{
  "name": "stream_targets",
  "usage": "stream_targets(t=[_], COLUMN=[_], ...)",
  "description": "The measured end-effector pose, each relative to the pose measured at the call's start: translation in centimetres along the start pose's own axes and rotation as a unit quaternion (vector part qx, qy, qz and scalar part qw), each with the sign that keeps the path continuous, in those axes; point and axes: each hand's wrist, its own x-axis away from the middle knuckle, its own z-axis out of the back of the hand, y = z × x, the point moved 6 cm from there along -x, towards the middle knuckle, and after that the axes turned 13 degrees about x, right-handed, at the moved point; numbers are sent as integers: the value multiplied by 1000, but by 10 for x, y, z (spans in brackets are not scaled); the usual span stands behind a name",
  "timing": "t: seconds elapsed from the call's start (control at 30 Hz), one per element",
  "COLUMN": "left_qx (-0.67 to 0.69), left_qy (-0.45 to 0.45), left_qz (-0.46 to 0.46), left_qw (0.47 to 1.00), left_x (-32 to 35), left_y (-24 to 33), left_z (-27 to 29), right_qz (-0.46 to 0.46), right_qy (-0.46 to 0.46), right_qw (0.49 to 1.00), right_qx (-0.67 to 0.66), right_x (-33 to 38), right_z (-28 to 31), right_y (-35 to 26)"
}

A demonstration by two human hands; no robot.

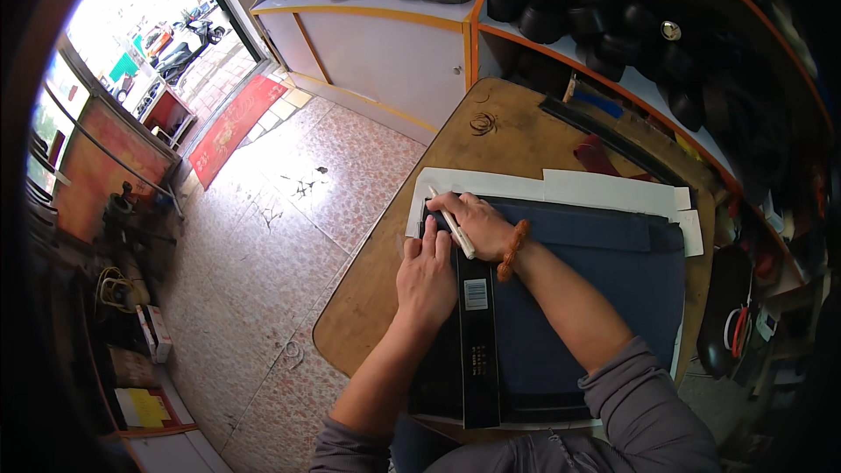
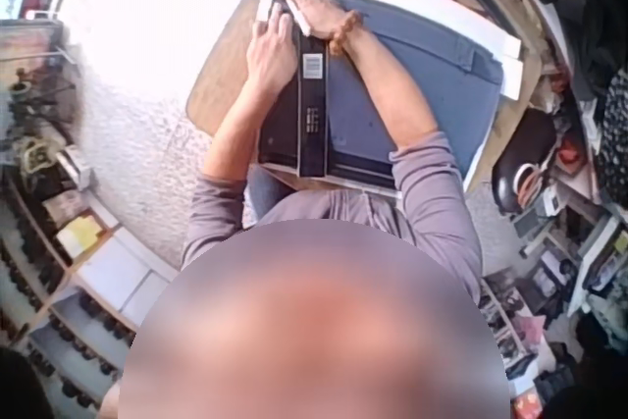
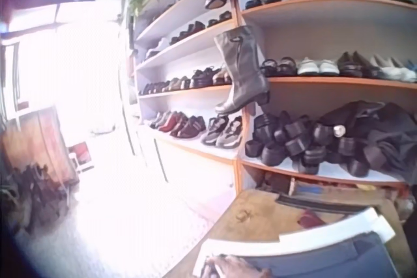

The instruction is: The person traces a rectangular outline on a white sheet using a dark rectangular object as a template, then uses scissors to cut along the traced lines. The person handles the template, white sheet, and scissors throughout the process.

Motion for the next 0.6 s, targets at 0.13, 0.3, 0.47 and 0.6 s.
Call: stream_targets(t=[0.13, 0.3, 0.47, 0.6], left_qx=[-18, -95, -53, -53], left_qy=[-61, -57, -80, -86], left_qz=[35, 38, 69, 71], left_qw=[997, 993, 993, 992], left_x=[-10, -23, -25, -29], left_y=[-3, 1, -7, -6], left_z=[-5, -12, -15, -13], right_qz=[52, 26, -31, -82], right_qy=[49, 74, 113, 179], right_qw=[997, 977, 948, 925], right_qx=[-36, -198, -296, -325], right_x=[-3, -6, -4, 0], right_z=[0, -1, 1, 5], right_y=[6, 21, 35, 47])
